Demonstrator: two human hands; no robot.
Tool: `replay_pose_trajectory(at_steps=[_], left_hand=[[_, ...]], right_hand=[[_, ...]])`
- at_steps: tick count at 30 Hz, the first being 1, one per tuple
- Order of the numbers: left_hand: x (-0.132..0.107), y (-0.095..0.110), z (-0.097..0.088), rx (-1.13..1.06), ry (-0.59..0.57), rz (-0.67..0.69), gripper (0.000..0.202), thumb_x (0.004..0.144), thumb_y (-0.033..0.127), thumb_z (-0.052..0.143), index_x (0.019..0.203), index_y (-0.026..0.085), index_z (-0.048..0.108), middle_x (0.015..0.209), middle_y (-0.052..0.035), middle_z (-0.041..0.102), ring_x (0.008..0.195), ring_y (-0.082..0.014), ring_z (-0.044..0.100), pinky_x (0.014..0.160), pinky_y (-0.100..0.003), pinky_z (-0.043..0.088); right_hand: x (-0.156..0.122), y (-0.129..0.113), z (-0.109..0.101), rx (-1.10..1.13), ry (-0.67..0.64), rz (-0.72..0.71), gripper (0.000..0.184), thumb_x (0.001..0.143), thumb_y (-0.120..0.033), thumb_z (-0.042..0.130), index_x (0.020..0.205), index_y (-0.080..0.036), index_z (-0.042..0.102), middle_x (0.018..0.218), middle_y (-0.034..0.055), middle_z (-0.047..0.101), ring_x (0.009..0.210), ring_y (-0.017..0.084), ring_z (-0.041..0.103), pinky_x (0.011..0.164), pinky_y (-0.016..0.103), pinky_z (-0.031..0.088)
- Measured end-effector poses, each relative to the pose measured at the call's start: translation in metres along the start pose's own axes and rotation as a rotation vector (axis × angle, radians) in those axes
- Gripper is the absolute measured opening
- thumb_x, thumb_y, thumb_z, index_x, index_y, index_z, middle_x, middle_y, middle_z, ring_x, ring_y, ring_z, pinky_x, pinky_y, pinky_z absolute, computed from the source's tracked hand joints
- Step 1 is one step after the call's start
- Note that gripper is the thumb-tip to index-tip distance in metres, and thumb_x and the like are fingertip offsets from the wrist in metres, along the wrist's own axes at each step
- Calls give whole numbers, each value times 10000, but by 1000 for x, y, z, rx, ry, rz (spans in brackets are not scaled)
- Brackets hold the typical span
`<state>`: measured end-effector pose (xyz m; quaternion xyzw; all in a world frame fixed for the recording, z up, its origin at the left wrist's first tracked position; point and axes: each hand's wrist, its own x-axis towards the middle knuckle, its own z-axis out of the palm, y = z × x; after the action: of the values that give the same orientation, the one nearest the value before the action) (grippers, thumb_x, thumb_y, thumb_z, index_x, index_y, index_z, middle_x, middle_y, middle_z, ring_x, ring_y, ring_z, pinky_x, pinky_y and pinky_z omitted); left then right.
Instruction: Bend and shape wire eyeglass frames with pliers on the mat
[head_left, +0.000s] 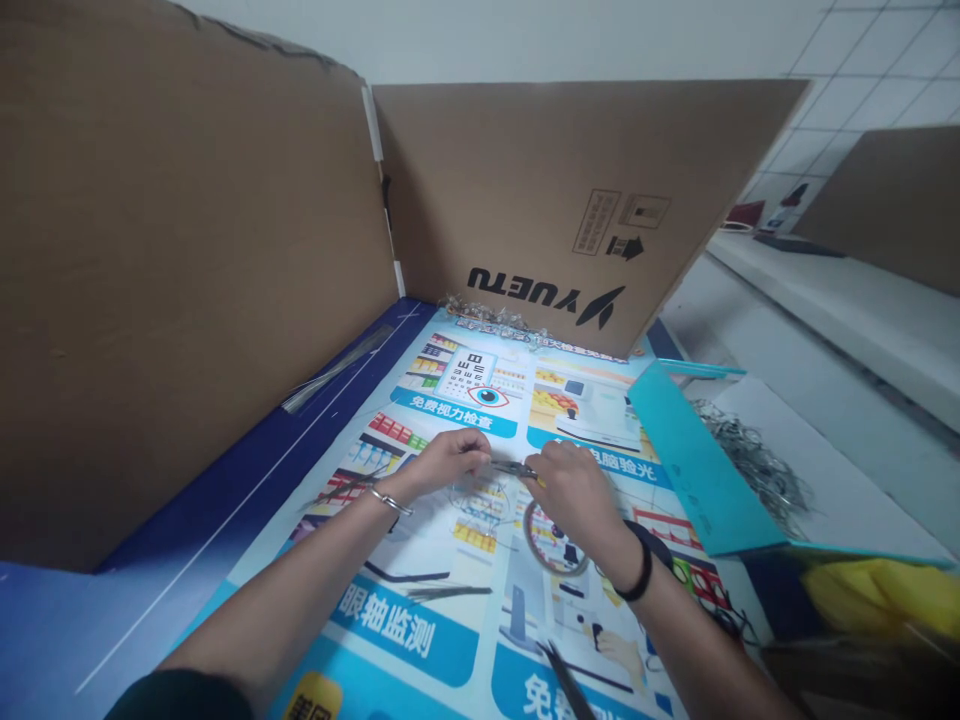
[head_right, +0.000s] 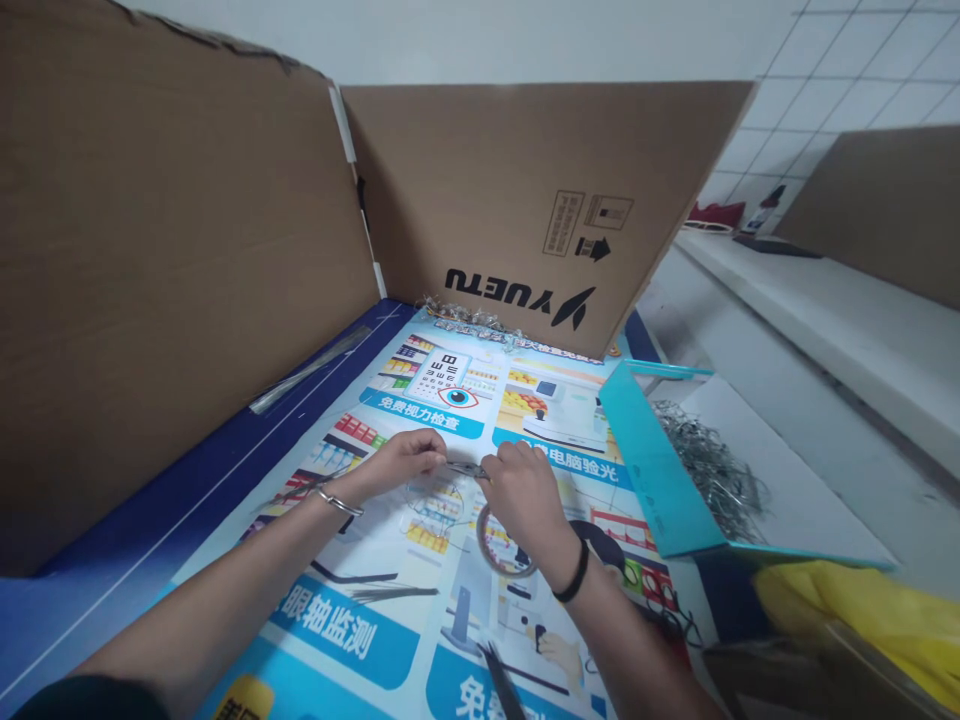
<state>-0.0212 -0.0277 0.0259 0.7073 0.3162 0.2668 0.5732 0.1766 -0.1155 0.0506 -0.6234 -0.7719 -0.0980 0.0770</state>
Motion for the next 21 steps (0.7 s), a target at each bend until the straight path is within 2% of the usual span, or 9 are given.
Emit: replay_pose_trajectory(at_steps=[4, 10, 21], left_hand=[[0, 2, -2, -13, -24, 10, 108, 769, 253, 565, 753, 149, 587, 609, 34, 525, 551, -82, 456, 545, -202, 339], [1, 6, -2, 33, -4, 51, 78, 745, 222, 598, 741, 147, 619, 731, 1, 584, 667, -102, 514, 630, -216, 399], [0, 2, -3, 97, -59, 110, 65, 768, 198, 587, 771, 155, 637, 761, -3, 589, 674, -98, 523, 653, -217, 414]], right_hand=[[-1, 0, 1, -20, 40, -26, 77, 811, -292, 595, 784, -223, 617, 793, 24, 569, 812, 189, 453, 706, 324, 222], [-2, 4, 2, -65, 119, -103, 67, 821, -254, 575, 787, -209, 611, 776, 34, 557, 776, 186, 411, 688, 330, 211], [-3, 5, 0, -18, 65, -90, 72, 807, -257, 588, 749, -217, 603, 755, 16, 558, 782, 177, 435, 696, 319, 214]])
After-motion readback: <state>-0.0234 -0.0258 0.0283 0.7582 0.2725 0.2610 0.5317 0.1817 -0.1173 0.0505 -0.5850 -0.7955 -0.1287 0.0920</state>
